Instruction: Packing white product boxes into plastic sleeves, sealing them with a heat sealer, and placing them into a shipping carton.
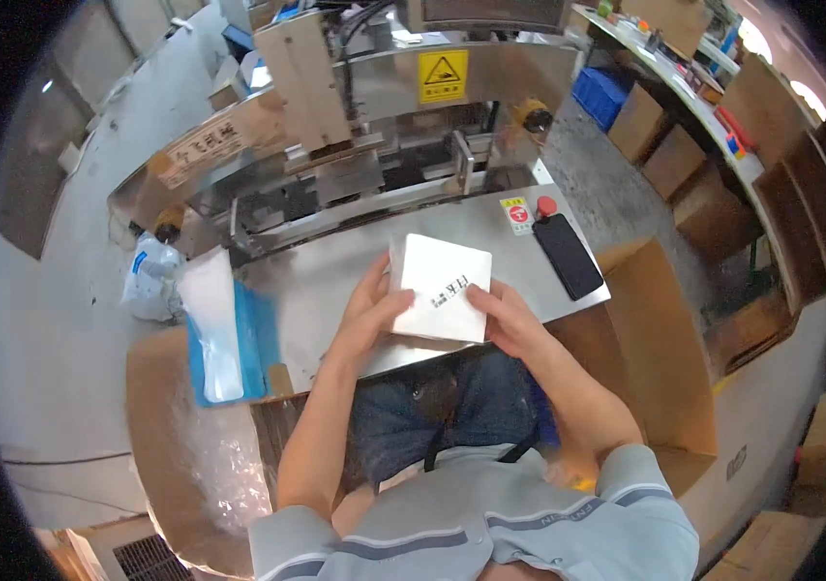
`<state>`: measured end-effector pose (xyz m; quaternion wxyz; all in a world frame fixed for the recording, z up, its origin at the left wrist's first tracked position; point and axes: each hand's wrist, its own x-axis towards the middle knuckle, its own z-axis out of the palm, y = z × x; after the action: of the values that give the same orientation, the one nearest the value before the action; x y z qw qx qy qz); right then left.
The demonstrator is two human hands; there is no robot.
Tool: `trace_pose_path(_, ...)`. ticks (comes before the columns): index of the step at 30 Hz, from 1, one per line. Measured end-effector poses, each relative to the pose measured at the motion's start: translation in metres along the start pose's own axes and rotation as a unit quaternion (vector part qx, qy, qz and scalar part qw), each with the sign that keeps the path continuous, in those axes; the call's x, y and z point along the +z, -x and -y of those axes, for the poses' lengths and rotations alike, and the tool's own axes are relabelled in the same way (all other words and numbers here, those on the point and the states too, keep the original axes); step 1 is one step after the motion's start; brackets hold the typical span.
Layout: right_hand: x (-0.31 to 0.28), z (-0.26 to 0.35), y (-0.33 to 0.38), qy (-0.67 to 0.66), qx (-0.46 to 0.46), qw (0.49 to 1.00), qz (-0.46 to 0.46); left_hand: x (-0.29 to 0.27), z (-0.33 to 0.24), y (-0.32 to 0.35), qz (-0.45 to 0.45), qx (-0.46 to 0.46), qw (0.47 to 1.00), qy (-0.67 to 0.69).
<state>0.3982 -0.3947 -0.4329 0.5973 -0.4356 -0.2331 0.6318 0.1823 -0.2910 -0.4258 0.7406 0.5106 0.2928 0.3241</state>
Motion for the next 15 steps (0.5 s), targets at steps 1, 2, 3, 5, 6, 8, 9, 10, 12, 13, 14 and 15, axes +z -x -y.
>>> trace_pose_path(1,-0.006,0.001,0.001,-0.017,0.011,1.0,0.012,0.003,-0.004,-0.009,0.011,-0.008,1.0,-0.004)
trace_pose_path(2,-0.014,0.001,0.002,-0.036,0.019,0.999,0.021,0.002,-0.01,-0.017,-0.05,-0.035,0.998,0.028)
trace_pose_path(3,-0.023,0.006,0.004,-0.048,0.009,0.999,0.001,0.003,-0.017,-0.029,-0.104,-0.064,0.991,0.055)
trace_pose_path(5,-0.049,0.021,0.015,-0.022,-0.079,0.996,-0.035,-0.059,-0.017,-0.07,-0.159,-0.099,0.982,0.021)
trace_pose_path(6,-0.06,0.037,0.025,-0.011,-0.114,0.991,-0.069,-0.098,-0.007,-0.078,-0.206,-0.05,0.974,0.077)
trace_pose_path(8,-0.095,0.059,0.04,-0.012,-0.166,0.974,-0.152,-0.171,-0.015,-0.103,-0.264,0.022,0.955,0.133)
trace_pose_path(9,-0.119,0.075,0.054,0.024,-0.193,0.959,-0.207,-0.182,-0.024,-0.117,-0.268,-0.022,0.949,0.162)
trace_pose_path(10,-0.152,0.084,0.069,0.048,-0.23,0.936,-0.263,-0.174,-0.018,-0.126,-0.227,-0.02,0.973,0.038)
trace_pose_path(12,-0.195,0.093,0.1,0.017,-0.245,0.897,-0.368,-0.177,-0.016,-0.147,-0.253,-0.059,0.965,0.034)
trace_pose_path(13,-0.228,0.087,0.112,0.059,-0.226,0.886,-0.4,-0.185,-0.012,-0.171,-0.317,-0.114,0.929,0.153)
trace_pose_path(14,-0.259,0.075,0.115,0.052,-0.231,0.877,-0.417,-0.215,-0.006,-0.188,-0.27,-0.12,0.948,0.121)
trace_pose_path(15,-0.285,0.047,0.095,0.03,-0.219,0.872,-0.436,-0.267,-0.009,-0.198,-0.232,-0.111,0.963,0.081)
